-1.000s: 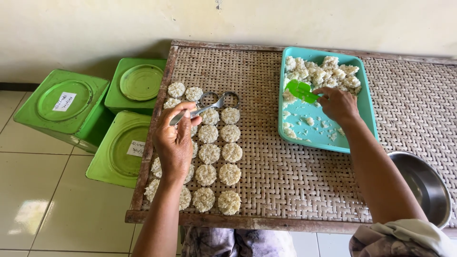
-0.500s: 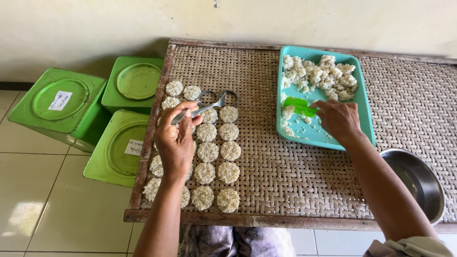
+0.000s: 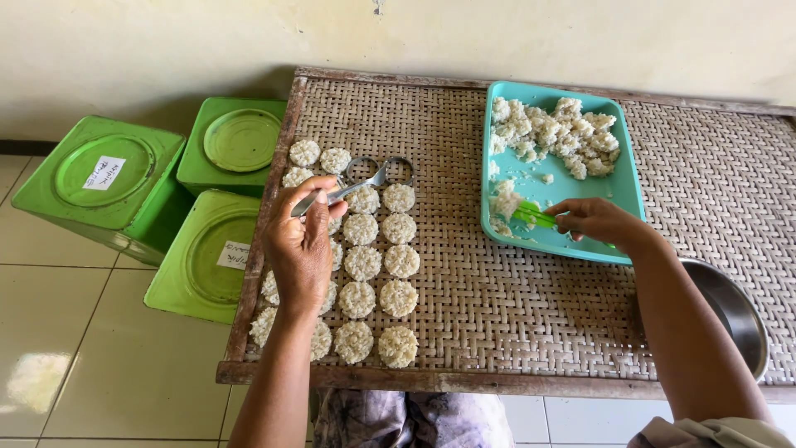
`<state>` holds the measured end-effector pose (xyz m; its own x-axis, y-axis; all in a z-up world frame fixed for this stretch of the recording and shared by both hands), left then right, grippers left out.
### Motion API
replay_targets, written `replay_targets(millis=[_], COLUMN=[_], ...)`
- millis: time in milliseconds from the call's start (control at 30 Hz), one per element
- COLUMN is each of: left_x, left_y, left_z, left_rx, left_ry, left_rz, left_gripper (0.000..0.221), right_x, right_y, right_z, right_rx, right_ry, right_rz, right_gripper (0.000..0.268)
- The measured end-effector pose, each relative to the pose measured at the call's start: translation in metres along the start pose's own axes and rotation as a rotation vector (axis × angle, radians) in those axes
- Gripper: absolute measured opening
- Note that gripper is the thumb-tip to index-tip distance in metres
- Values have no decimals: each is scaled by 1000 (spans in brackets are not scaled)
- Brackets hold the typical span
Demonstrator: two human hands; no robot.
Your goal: Shaping cooked rice into small circular cakes using a metal mold and utensils on a woven tray
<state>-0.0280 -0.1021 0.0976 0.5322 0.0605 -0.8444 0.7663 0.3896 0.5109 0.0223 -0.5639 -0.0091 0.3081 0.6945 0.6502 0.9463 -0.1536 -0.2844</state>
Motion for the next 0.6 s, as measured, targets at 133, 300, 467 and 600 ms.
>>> replay_targets(millis=[133,300,467,600], left_x=[1,4,9,23], left_y=[0,0,8,16], left_z=[2,2,-11,-14], left_rx=[-4,-2,57,33], left_ry=[9,10,17,40], left_rz=[12,-2,4,7], left_gripper=[18,18,18,18], right_x=[-6,-13,0,60], right_y=[3,6,15,25], right_z=[2,-10,-27,-12], right_rx=[10,-57,-64,-52], right_ry=[106,137,-76,-121], right_rz=[9,-4,-24,-129], right_gripper=[33,34,40,41])
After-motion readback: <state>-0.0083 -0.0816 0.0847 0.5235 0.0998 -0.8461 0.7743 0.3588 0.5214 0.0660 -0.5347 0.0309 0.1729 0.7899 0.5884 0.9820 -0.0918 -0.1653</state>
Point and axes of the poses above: each hand's wrist, its own y-axis towards the middle knuckle, its own z-axis out of the palm, x = y × z, the point moved 7 cm from there along y, towards the middle knuckle, and after that the axes turned 9 degrees about -x, right-handed, at the moved point
